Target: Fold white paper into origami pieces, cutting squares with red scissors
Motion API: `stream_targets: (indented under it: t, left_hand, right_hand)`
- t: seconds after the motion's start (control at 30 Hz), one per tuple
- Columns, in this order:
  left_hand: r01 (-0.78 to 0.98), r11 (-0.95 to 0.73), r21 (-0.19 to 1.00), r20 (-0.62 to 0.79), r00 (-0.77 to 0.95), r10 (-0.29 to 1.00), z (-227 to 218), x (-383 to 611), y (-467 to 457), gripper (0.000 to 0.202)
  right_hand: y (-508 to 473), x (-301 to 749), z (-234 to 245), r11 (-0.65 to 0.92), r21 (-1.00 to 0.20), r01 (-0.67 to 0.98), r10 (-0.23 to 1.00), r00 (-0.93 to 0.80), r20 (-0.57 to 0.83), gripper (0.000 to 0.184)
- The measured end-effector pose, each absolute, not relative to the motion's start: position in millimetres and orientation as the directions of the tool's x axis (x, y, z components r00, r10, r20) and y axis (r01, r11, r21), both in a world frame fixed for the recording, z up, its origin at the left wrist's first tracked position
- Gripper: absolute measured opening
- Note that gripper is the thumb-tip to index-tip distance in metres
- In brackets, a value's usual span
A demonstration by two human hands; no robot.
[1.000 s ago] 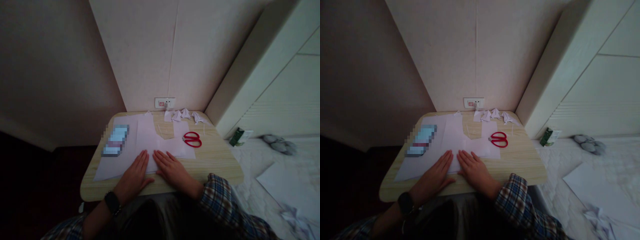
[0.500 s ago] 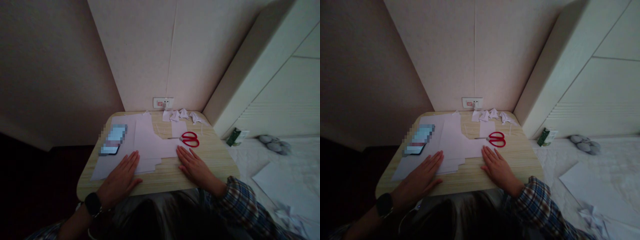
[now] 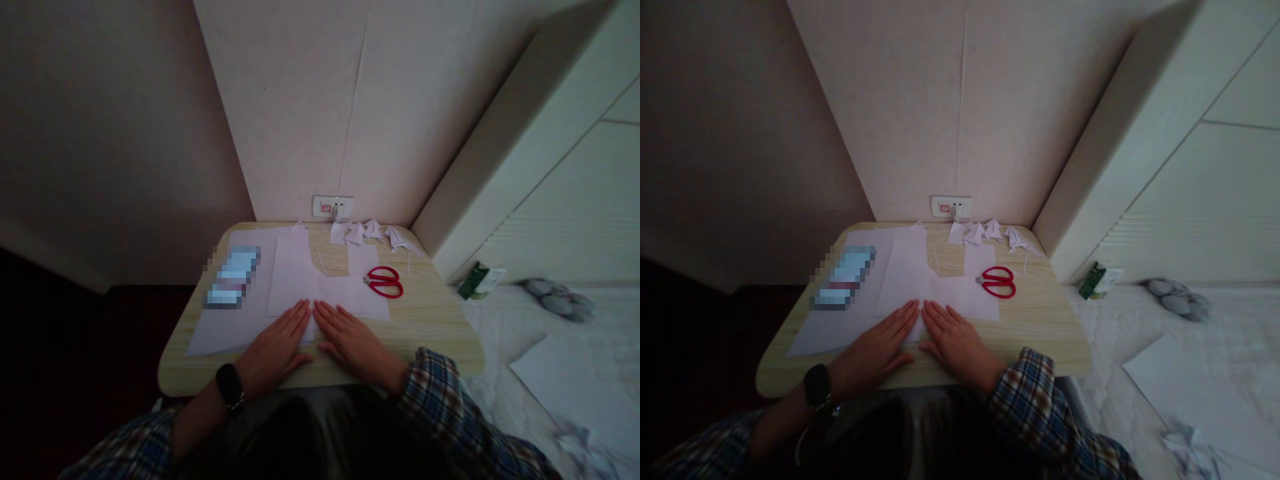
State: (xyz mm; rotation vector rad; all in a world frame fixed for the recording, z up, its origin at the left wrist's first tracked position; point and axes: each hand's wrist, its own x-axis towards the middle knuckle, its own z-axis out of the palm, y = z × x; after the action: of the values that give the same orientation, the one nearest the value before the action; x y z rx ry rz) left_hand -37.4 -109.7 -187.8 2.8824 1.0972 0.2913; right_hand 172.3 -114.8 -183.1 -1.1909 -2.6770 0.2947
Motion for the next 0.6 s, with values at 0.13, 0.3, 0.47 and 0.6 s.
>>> stream_targets:
  t: [0.13, 0.3, 0.47, 0.6]
  left_hand:
    - [0.682, -0.723, 0.109, 0.145, 0.709, 0.69, -190, -58, -113, 0.059]
    - [0.718, -0.693, 0.063, 0.165, 0.677, 0.717, -187, -88, -120, 0.056]
    - [0.719, -0.689, 0.086, 0.165, 0.672, 0.722, -180, -105, -112, 0.05]
    - [0.736, -0.661, 0.146, 0.21, 0.63, 0.747, -171, -99, -96, 0.039]
  right_hand:
    - [-115, 188, -183, 0.646, -0.269, 0.714, 0.756, -0.646, 0.1, 0.052]
    - [-125, 226, -186, 0.593, -0.24, 0.769, 0.802, -0.589, 0.094, 0.051]
    - [-128, 248, -182, 0.584, -0.197, 0.787, 0.811, -0.574, 0.11, 0.049]
    - [-117, 236, -177, 0.605, -0.127, 0.786, 0.794, -0.582, 0.176, 0.049]
